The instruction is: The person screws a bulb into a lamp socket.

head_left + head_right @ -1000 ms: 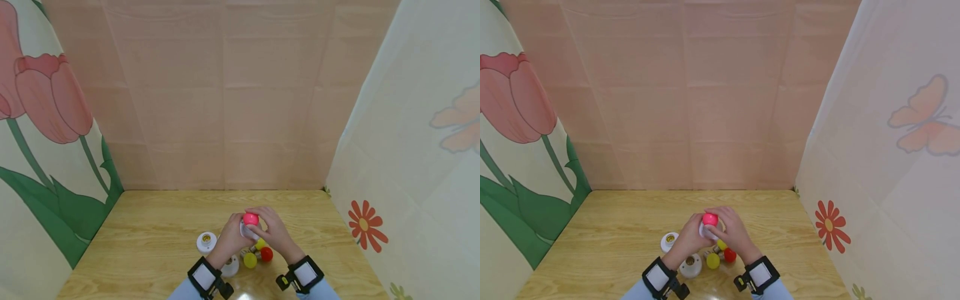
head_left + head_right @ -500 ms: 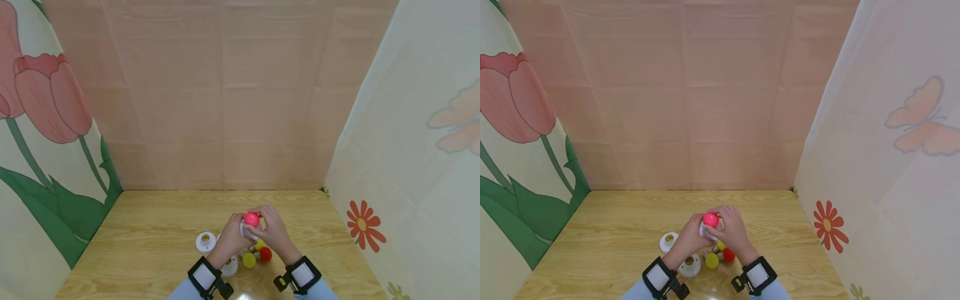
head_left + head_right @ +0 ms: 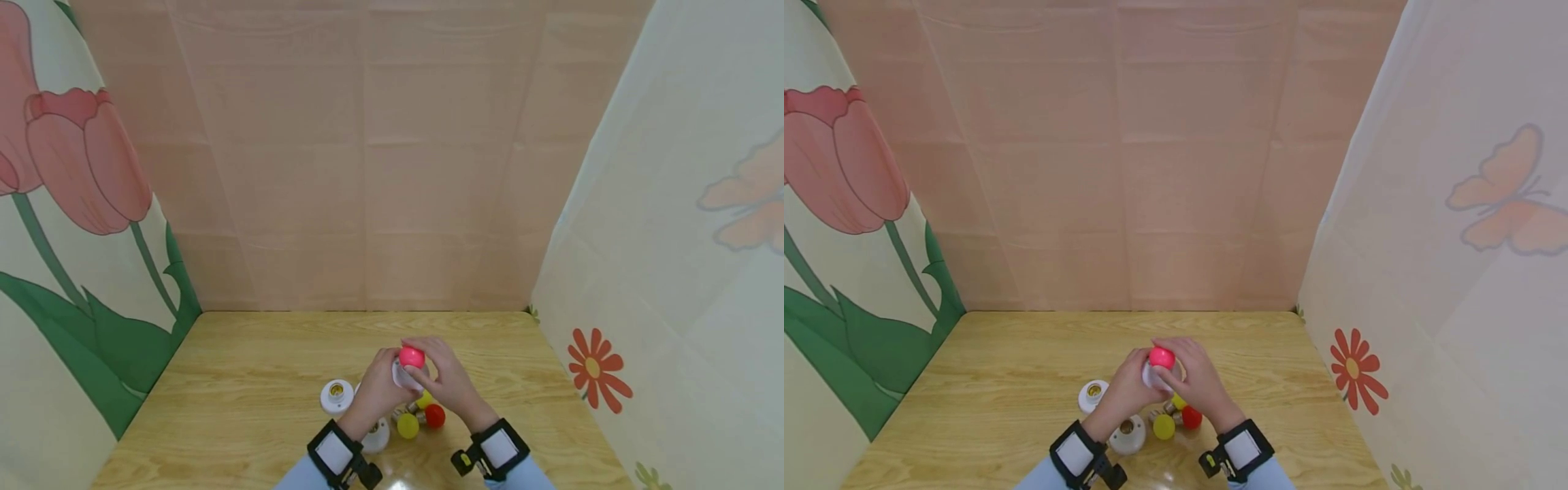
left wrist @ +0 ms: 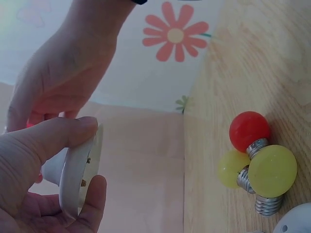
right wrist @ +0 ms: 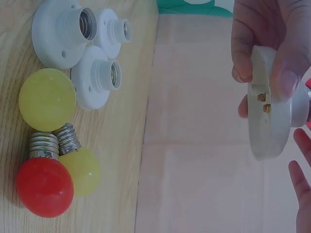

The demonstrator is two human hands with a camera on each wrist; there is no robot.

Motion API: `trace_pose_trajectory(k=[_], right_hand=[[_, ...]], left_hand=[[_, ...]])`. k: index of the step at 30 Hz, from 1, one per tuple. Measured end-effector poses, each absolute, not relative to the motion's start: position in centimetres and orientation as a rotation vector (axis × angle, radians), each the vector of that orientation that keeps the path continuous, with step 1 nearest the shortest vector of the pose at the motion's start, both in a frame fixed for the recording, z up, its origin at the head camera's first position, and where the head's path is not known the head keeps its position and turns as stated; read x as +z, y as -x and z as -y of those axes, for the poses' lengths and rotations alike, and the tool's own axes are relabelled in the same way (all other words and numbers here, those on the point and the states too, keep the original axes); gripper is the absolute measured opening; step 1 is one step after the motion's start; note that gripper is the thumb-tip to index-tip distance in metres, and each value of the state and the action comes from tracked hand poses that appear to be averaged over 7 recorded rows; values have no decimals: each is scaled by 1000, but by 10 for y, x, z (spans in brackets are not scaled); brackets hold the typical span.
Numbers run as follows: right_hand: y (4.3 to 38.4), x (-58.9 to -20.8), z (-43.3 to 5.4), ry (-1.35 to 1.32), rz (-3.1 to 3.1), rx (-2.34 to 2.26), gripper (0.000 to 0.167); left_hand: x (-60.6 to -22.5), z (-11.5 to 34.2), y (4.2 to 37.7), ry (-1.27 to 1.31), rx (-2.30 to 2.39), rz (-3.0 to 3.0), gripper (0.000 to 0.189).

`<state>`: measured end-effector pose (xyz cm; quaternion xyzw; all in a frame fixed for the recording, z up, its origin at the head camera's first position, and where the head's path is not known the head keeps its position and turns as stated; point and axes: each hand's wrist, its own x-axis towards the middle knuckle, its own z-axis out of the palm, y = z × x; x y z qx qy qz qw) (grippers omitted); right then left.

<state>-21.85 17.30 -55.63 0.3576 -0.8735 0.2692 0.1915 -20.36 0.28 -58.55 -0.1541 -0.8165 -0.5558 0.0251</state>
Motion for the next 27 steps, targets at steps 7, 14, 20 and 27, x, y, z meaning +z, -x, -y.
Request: trace_pose_trajectory(k=[7,14,20,27], right_hand=[[217,-555,-169,-948,2443,724,44],[214,-557,-164,-864,2385,656,43],[214,-560,-163,-849,2356,650,45],[216,-554,-172,-850,2347,664,49]], left_hand=[[-587,-3,203,463,-1693,2539,78],[-588,-3,203,458,-1687,2529,78],[-589,-3,203,460,-1685,2536,78],[-591,-3,202,451,-1708,2510,78]])
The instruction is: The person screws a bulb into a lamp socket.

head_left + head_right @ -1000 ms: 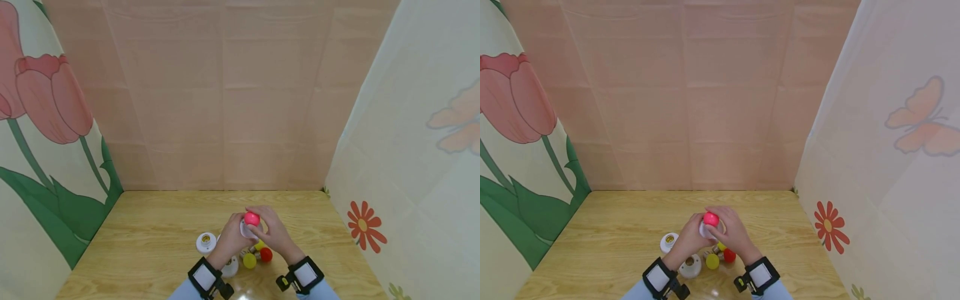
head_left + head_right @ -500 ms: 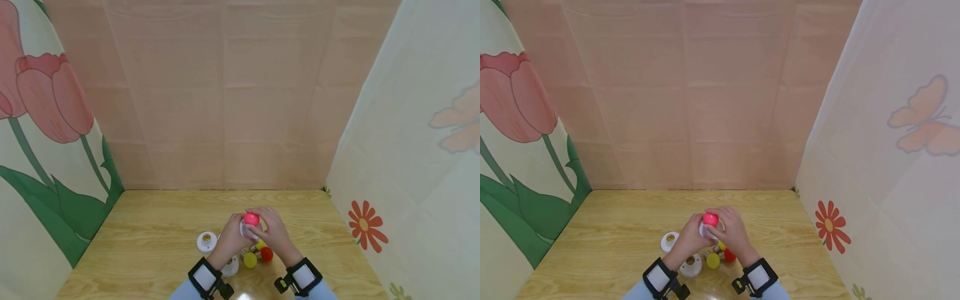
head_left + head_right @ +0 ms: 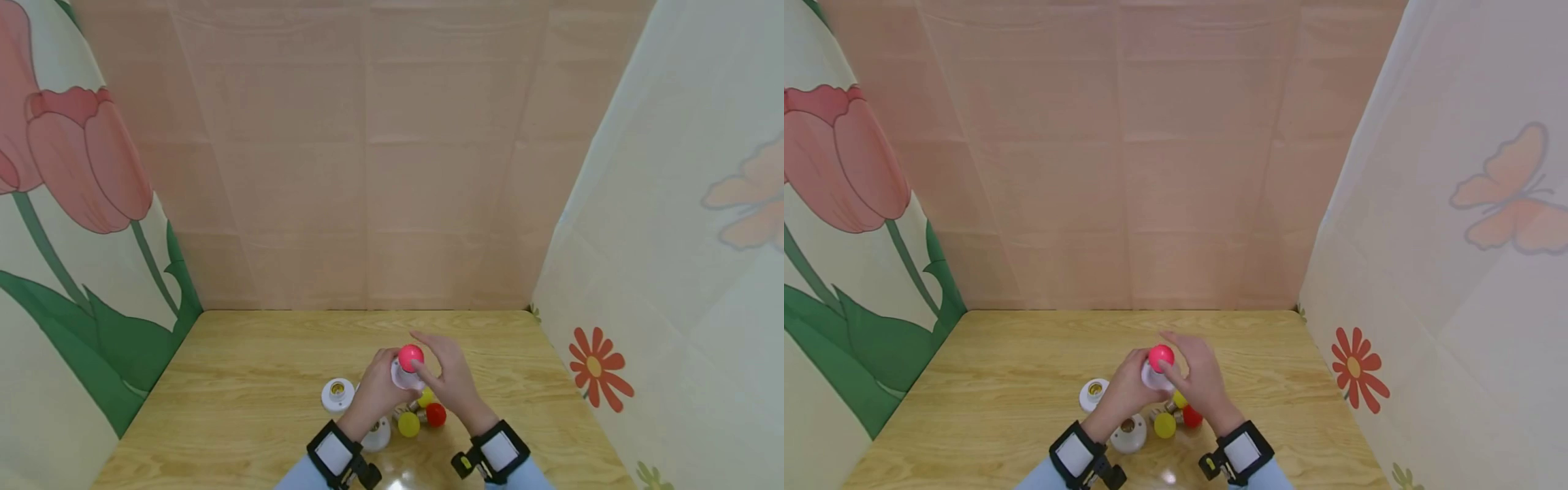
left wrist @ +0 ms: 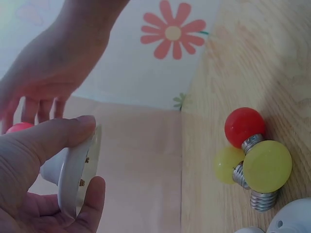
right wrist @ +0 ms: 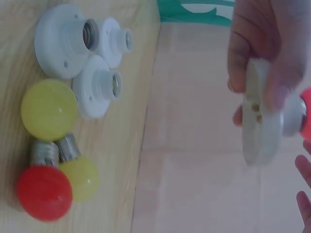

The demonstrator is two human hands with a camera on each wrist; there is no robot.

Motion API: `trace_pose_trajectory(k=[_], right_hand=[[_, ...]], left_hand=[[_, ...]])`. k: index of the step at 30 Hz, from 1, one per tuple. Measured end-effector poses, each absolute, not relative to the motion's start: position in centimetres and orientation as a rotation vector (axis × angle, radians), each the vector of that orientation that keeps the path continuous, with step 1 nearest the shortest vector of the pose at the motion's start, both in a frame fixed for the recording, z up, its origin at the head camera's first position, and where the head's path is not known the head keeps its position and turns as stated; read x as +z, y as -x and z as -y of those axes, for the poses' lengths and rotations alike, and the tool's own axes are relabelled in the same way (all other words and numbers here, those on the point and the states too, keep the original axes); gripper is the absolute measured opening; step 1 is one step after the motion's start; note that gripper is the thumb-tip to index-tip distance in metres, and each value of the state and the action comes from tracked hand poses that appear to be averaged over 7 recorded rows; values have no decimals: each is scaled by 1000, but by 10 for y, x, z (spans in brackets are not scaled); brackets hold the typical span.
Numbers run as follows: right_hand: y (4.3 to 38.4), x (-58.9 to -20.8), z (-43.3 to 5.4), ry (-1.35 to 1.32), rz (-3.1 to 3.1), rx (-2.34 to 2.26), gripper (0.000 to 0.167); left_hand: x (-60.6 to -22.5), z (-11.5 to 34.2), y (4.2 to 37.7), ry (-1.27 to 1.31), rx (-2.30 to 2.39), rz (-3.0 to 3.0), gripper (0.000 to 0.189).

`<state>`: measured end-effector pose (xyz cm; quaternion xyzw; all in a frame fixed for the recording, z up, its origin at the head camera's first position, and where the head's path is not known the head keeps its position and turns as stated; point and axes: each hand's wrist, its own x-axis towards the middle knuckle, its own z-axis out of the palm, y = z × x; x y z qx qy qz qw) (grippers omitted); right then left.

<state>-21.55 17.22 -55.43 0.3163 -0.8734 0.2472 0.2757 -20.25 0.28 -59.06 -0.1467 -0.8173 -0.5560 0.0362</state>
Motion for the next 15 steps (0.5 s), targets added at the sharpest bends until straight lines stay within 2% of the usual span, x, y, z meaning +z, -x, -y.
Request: trace_pose_trajectory(k=[8,15], right_hand=[[238,-555,-214,-530,2393,524,30],[247,-574,-242,-240,2802,402,21]], left_hand=[[-592,-2,204,336,-1751,2545,82],[-593,-2,206,287,-1724,2572,83]])
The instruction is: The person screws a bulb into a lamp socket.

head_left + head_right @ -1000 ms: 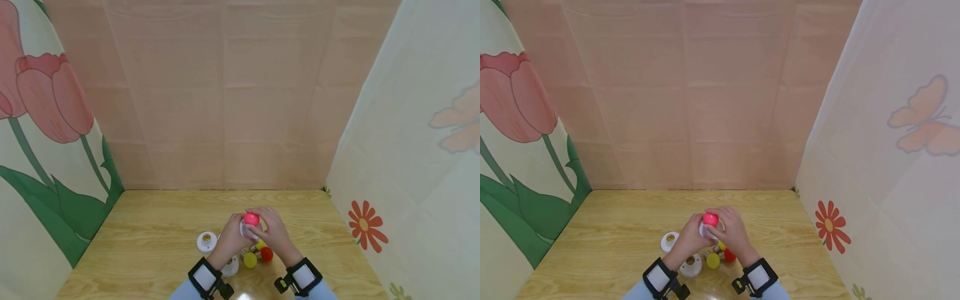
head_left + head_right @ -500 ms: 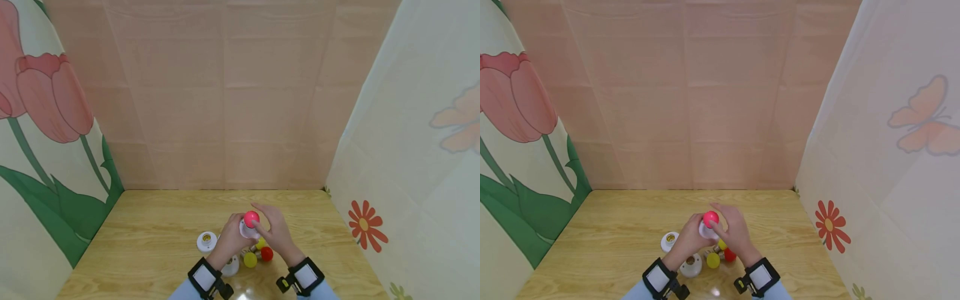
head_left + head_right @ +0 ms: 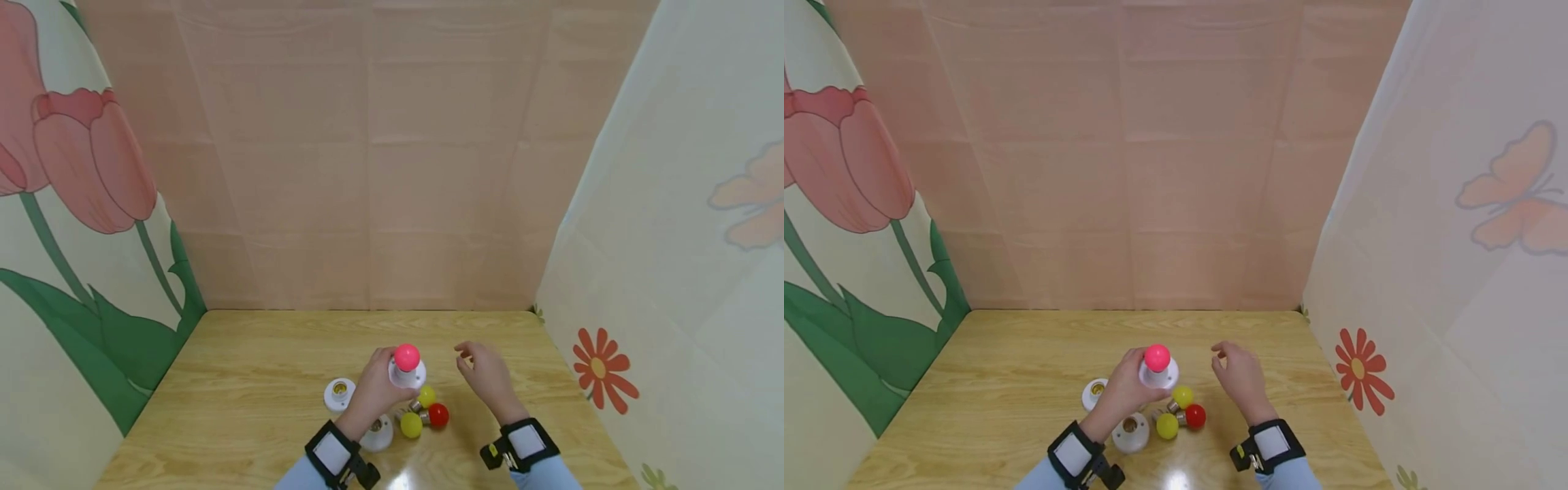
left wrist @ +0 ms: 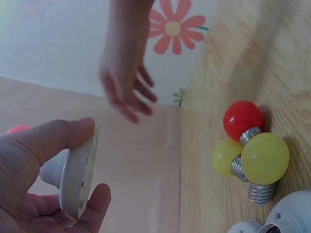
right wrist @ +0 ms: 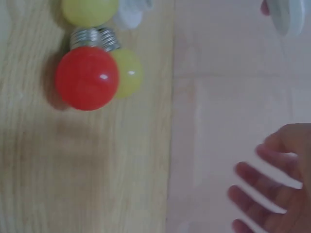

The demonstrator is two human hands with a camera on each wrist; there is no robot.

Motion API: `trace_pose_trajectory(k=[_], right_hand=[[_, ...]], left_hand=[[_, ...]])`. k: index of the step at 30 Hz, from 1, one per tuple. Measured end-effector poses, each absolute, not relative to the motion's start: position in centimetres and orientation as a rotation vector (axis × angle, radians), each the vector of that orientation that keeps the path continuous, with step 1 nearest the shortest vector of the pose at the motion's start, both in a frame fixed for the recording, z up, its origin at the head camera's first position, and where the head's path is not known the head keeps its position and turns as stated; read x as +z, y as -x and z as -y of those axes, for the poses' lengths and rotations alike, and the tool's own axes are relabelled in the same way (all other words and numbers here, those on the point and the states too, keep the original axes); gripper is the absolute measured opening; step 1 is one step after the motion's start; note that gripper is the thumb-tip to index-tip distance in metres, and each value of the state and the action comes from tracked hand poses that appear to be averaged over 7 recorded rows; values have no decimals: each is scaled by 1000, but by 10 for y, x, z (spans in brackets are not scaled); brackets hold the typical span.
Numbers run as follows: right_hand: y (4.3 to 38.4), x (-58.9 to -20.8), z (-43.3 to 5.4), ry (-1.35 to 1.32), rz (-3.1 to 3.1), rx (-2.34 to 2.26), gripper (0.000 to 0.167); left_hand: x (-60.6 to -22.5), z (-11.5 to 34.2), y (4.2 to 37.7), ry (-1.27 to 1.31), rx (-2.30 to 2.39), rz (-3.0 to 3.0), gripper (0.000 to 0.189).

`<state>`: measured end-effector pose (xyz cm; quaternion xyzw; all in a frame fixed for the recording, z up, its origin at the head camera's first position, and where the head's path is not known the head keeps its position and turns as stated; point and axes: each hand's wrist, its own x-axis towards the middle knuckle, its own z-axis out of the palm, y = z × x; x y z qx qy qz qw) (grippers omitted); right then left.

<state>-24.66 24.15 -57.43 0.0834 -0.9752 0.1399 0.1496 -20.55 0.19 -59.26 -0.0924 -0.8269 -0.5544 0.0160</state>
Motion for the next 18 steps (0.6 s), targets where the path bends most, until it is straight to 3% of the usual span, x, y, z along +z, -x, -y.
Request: trace_pose_trajectory(k=[6,18], right_hand=[[247,-593,-254,-34,3218,222,29],[245,-597,-257,-32,3318,282,29]], left_hand=[[-592,-2,204,276,-1721,2579,84],[-593,24,212,193,-1687,2506,80]])
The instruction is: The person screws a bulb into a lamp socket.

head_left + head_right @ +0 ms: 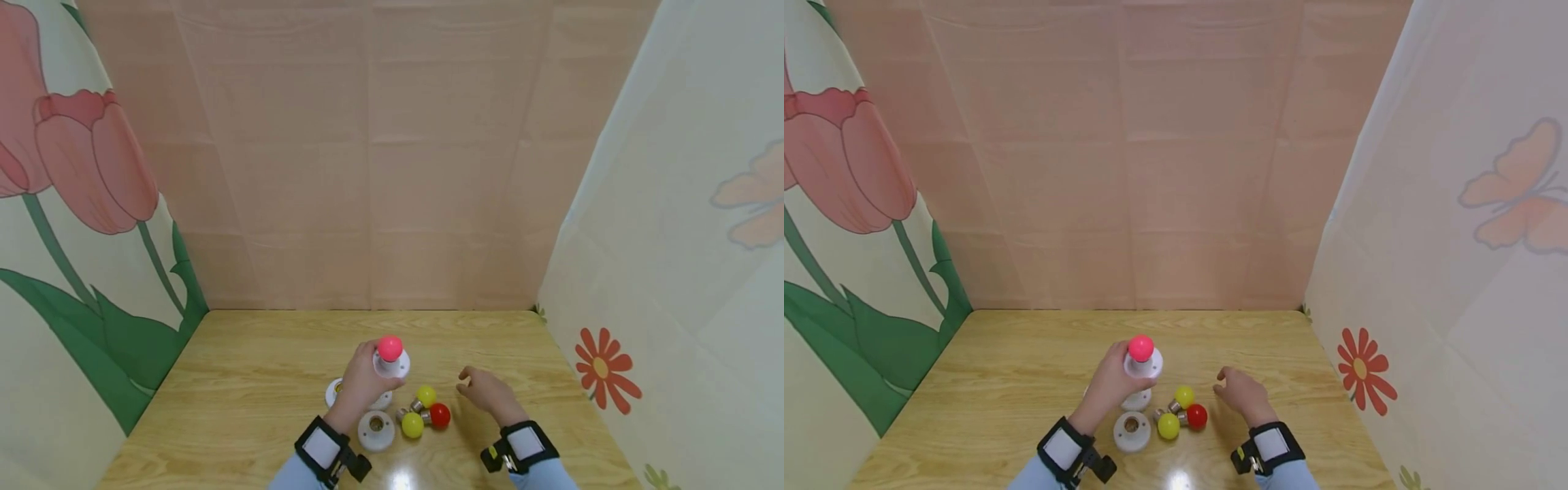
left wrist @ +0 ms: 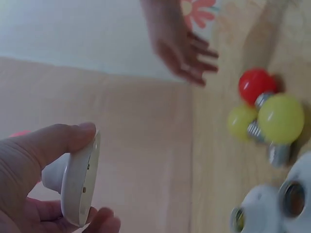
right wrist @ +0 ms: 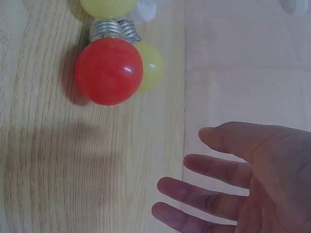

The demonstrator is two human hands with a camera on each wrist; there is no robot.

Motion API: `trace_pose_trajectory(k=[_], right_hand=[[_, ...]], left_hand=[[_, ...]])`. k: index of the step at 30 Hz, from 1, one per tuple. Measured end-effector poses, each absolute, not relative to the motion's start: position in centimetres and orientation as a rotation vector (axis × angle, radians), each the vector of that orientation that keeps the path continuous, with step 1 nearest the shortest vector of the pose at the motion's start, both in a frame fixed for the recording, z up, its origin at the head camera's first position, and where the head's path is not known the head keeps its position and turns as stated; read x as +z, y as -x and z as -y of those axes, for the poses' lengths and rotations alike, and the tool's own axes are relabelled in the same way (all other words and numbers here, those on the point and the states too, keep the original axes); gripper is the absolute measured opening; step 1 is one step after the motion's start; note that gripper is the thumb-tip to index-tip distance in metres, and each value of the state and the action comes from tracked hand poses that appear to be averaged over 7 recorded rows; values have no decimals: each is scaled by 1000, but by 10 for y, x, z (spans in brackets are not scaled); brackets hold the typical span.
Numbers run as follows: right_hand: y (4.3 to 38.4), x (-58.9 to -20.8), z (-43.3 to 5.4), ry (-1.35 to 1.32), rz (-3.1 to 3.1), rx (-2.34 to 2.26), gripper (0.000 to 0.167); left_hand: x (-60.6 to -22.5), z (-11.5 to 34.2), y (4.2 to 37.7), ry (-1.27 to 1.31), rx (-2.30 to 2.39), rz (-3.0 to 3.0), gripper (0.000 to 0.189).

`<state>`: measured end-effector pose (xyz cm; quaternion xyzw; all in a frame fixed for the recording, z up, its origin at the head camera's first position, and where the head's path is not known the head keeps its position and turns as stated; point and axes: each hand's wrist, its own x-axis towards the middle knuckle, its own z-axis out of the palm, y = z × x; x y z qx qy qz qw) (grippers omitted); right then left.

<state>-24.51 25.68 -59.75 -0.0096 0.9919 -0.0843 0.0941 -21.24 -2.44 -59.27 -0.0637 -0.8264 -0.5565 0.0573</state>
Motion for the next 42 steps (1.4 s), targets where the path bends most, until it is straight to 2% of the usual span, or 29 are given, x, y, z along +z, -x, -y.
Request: trace_pose_trajectory(k=[8,16,22,28,35,42], right_hand=[[241,-594,-258,1,-2943,-258,28],[242,-598,-259,-38,-2922,-305,30],[243,-600,-260,-43,-2929,-298,29],[243,-599,-257,-26,-2941,-295,29],[242,-596,-250,-1,-2941,-305,28],[239,-593,-247,14,-2929,-291,29]], left_hand=[[-597,97,252,-155,-1496,2319,70],[-664,154,275,-552,-1302,2334,80],[-722,165,261,-746,-1228,2426,77],[-757,172,248,-827,-1189,2493,81],[-767,174,249,-809,-1194,2515,84],[-752,173,249,-866,-1284,2495,118]])
